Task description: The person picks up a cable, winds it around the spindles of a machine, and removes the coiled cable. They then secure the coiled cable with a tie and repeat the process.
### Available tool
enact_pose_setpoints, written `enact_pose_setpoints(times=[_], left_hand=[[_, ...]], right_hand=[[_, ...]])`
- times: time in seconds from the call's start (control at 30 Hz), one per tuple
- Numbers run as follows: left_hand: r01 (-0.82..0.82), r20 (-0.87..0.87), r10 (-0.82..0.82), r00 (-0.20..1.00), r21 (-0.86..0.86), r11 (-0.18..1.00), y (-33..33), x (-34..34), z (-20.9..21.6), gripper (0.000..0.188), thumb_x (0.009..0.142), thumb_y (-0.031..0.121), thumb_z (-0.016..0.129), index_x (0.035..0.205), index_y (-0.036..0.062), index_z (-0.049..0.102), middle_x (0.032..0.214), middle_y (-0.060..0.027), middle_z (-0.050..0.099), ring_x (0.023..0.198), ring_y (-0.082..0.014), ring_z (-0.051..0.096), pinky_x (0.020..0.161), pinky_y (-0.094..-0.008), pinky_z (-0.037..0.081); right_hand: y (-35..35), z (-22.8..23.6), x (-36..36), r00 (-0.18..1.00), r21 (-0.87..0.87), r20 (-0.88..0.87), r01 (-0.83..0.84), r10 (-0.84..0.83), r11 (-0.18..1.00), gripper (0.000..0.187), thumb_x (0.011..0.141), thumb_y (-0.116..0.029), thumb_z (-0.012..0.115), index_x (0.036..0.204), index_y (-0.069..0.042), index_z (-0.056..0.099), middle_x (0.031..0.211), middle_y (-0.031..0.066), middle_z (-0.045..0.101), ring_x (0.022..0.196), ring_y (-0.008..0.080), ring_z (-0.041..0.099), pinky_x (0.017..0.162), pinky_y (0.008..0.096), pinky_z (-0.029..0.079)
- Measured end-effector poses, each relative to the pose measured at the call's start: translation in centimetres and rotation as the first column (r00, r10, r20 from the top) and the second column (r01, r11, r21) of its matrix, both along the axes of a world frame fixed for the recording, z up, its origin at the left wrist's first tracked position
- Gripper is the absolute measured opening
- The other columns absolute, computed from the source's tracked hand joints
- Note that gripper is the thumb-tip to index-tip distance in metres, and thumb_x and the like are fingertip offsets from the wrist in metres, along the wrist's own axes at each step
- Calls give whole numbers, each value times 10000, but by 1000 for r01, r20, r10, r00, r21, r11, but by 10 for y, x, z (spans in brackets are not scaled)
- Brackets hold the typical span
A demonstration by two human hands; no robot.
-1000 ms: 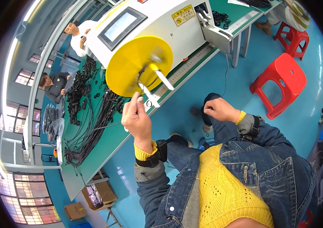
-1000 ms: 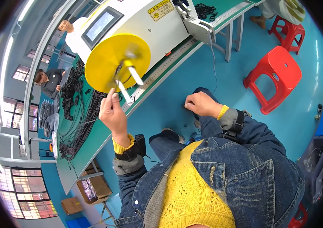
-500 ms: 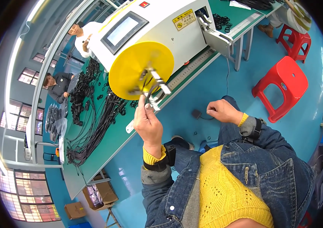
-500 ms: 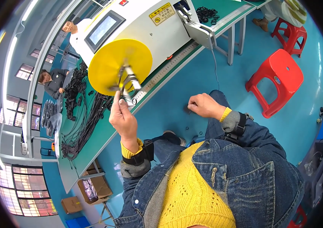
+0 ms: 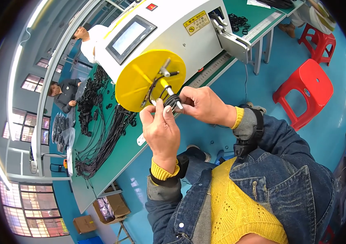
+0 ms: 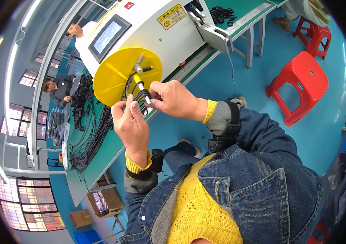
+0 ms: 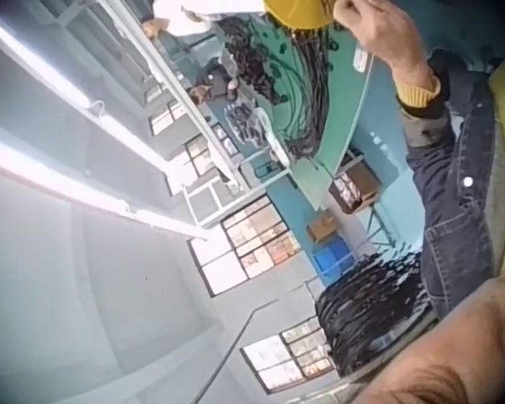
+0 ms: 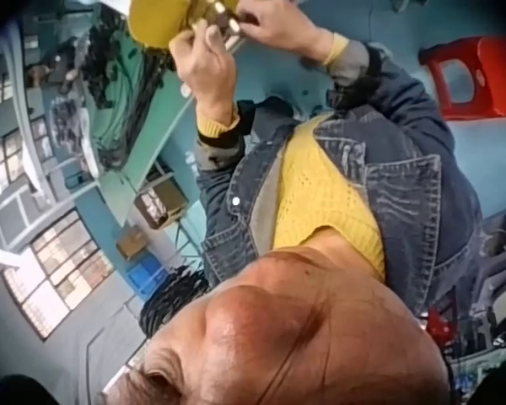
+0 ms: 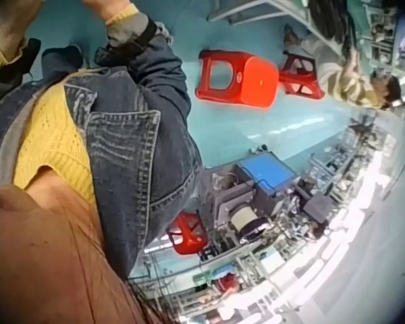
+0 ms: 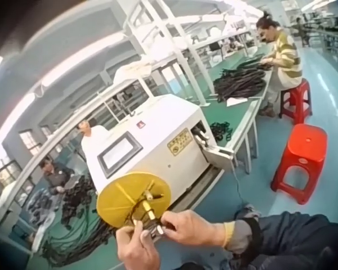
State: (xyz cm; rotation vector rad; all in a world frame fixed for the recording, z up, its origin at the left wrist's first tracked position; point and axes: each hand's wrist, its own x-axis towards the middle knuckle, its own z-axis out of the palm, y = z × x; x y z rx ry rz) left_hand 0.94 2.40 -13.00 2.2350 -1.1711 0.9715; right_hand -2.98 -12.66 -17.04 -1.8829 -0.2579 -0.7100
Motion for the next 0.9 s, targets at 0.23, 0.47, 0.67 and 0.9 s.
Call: enact_pose_setpoints(times=[0.23,0.47,0.67,0.9], left_hand=[[-177,-150,245,958,362,915,-3,-4,20,467,881,167,461,1243,-102,342,1152,-291,397,1046,-404,447,867,-405,386],[132,-458,7,889,273,953,12,19,11,573,917,225,375,1298,-146,160,1290,-348,244,1197,-463,288,1012,-425,244],[188,-398,-133,908,103,977,7,24,5,520,915,221,389,1270,-130,246,1178,-307,373,1079,-428,407,949,-414,321],[149,-510,-58,858,139,979,8,20,7,331,875,163,471,1094,-79,416,980,-229,476,869,-368,497,748,-413,411]], right_hand=[[-18,-6,18,994,-83,-17,106,-107,991,474,676,-201,731,1027,-4,480,849,121,575,715,220,569,625,280,475],[-23,-9,34,993,-241,54,112,-102,964,932,598,-298,785,1284,57,264,1090,170,452,948,264,518,818,309,477],[-22,-19,39,997,-110,71,9,-1,994,920,608,-292,781,1282,61,263,1069,162,474,940,268,524,805,311,475],[9,-15,19,984,305,-56,-146,171,941,733,707,-187,707,1263,46,290,913,156,553,806,291,582,700,330,488]])
